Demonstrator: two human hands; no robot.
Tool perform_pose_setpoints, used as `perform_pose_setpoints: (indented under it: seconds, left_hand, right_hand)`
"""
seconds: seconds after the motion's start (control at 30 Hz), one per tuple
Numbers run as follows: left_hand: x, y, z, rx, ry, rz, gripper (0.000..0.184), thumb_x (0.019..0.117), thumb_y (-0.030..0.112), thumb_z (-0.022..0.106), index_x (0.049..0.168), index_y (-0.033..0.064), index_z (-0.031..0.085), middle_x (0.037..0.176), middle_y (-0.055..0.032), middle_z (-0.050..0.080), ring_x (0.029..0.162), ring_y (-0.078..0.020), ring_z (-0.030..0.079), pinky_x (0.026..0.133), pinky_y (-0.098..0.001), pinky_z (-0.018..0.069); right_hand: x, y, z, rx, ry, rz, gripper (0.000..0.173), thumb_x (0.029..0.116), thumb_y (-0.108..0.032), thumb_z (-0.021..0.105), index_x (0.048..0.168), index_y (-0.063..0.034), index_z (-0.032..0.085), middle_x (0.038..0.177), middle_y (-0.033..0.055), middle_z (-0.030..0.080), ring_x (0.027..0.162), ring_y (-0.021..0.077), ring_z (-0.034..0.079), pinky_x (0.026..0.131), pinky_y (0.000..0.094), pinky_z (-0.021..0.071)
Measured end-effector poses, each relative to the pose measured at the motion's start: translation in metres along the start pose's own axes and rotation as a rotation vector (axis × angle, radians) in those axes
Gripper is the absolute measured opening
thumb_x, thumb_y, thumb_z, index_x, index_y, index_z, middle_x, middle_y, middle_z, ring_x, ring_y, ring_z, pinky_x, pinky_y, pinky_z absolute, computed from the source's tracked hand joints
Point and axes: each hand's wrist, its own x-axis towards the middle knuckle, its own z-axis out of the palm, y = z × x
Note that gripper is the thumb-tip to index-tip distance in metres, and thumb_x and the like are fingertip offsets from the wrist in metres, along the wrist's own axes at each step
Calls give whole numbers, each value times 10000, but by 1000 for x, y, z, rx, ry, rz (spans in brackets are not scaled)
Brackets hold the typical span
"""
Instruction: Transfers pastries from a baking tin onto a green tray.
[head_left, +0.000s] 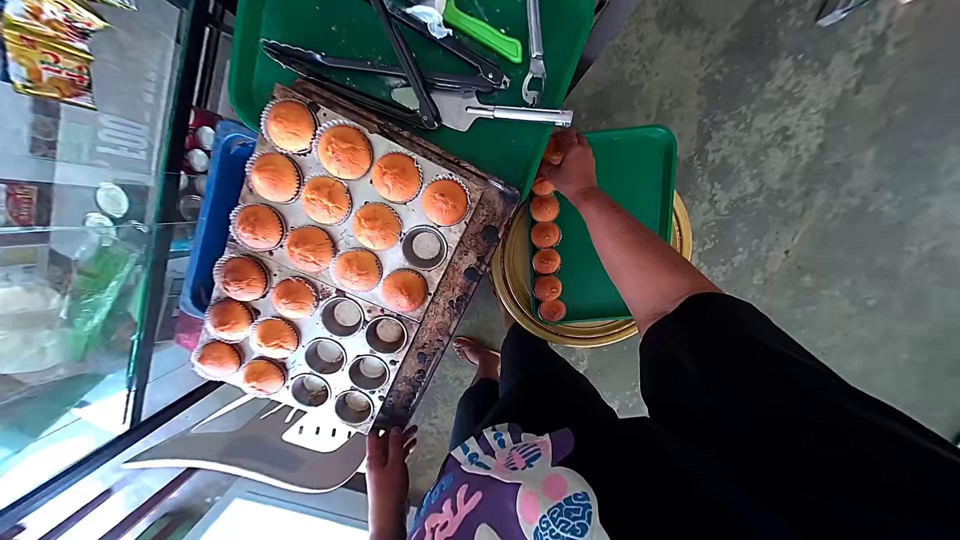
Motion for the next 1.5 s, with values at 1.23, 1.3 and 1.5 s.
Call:
perform_pose_setpoints:
  seconds: [1.23, 1.3, 1.5]
  left_hand:
    - [53, -169, -135, 258, 31, -115, 435, 1081, 172, 477, 1442, -70, 457, 1273, -323, 610, 1023, -419, 670, 873, -573, 547]
    - [51, -153, -147, 52, 204, -90, 513, 1076, 173, 467, 1501, -86, 341, 1339, -357, 540, 1074, -431, 626, 886, -574, 527]
    - [49, -81, -172, -278, 438, 288, 593, 1106, 293, 329, 1575, -47, 205, 1569, -294, 324, 1350, -312, 472, 1066, -461, 442]
  right_hand:
    - [-289, -163, 59, -133, 185, -635, 667, 870, -387, 796, 1401, -45, 582, 1338, 194, 632, 1200, 411, 596, 975, 585, 482]
    - [-285, -194, 70, -268, 96, -502, 787, 861, -440, 804, 1478, -49, 510, 1392, 212, 586, 1254, 432, 557, 1008, 597, 457]
    - [-279, -224, 77, -351, -18, -258, 695, 879, -342, 789, 1425, 12, 546, 1413, 265, 510, 1258, 465, 534, 965, 579, 508]
